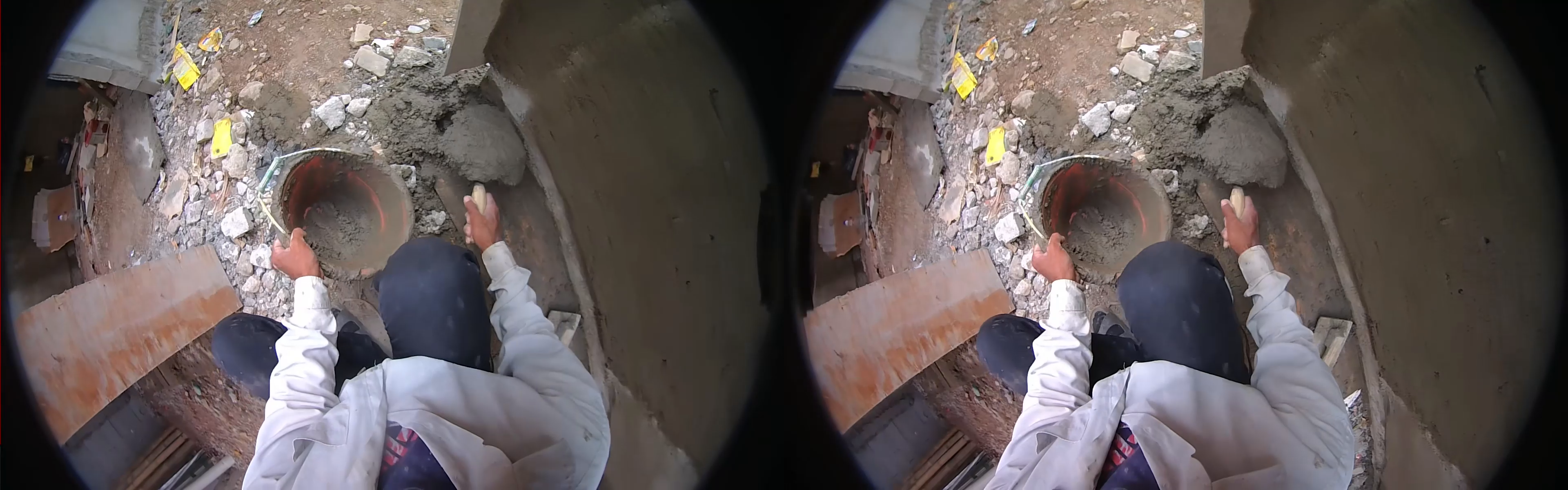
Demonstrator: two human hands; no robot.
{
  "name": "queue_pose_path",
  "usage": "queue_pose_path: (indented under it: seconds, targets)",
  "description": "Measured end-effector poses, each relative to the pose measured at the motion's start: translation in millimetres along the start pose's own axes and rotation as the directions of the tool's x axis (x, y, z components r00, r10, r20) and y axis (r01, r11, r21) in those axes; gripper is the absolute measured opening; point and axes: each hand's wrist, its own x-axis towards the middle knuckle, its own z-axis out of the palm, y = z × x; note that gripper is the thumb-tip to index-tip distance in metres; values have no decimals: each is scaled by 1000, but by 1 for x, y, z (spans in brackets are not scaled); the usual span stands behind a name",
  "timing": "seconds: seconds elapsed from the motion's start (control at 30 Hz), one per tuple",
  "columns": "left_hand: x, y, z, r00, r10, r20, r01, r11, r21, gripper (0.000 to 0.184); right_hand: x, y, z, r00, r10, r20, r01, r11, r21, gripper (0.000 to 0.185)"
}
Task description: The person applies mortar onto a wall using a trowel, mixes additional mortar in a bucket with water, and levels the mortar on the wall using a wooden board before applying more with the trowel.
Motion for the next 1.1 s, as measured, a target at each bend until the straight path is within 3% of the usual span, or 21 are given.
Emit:
queue_pose_path:
  seconds: [0.03,0.07,0.13,0.17,0.27,0.3,0.37,0.47,0.53,0.57,0.6,0.63,0.67,0.73,0.83,0.93,1.0,1.1]
  targets:
    - [-9,18,2,1000,16,-3,-16,1000,24,30,-10,-3,-4,1000,-10,1,10,997,-75,31]
    - [-18,33,5,1000,28,-2,-28,998,49,31,-16,-2,-8,985,-172,-4,167,962,-217,33]
    - [-28,44,11,995,92,-30,-90,995,39,37,-31,-16,-6,881,-468,68,441,761,-475,37]
    - [-31,49,15,991,125,-45,-123,992,33,40,-45,-34,-5,954,-281,102,293,807,-513,40]
    - [-36,58,17,991,121,57,-130,968,215,49,-48,-36,12,882,-396,253,470,715,-517,38]
    - [-38,53,22,989,133,66,-139,986,93,54,-45,-38,18,858,-399,323,513,654,-556,38]
    - [-43,58,22,985,131,108,-143,983,112,53,-38,-44,25,800,-391,455,600,515,-612,37]
    - [-38,54,26,963,260,70,-269,946,180,53,-34,-35,31,724,-470,505,690,506,-518,36]
    - [-26,43,24,921,387,-39,-357,880,313,53,-41,-33,20,785,-456,420,618,630,-471,36]
    - [1,25,14,997,-34,65,43,989,-141,53,-40,-26,4,826,-422,372,560,686,-464,35]
    - [6,12,8,991,-125,-39,121,988,-98,45,-37,-19,-15,863,-387,325,501,737,-454,34]
    - [-4,12,1,995,-80,-56,78,996,-47,43,-37,-5,-38,937,-115,330,195,956,-220,30]
    - [-12,15,-4,997,-28,-73,29,1000,5,41,-38,6,-60,903,152,402,-177,984,23,26]
    - [-11,16,-3,999,-11,-48,9,999,-36,40,-57,-6,-93,806,448,386,-476,879,-28,23]
    - [-9,13,0,1000,-21,-19,20,998,-54,39,-38,17,-121,681,565,465,-552,814,-181,25]
    - [-10,18,0,998,-35,-45,35,999,-6,37,12,12,-119,769,492,407,-496,862,-106,30]
    - [-10,21,-1,997,-46,-62,48,998,34,36,64,-2,-120,855,379,355,-419,907,42,31]
    - [-13,27,1,992,-62,-108,67,997,43,35,121,-18,-111,893,298,339,-318,948,5,35]
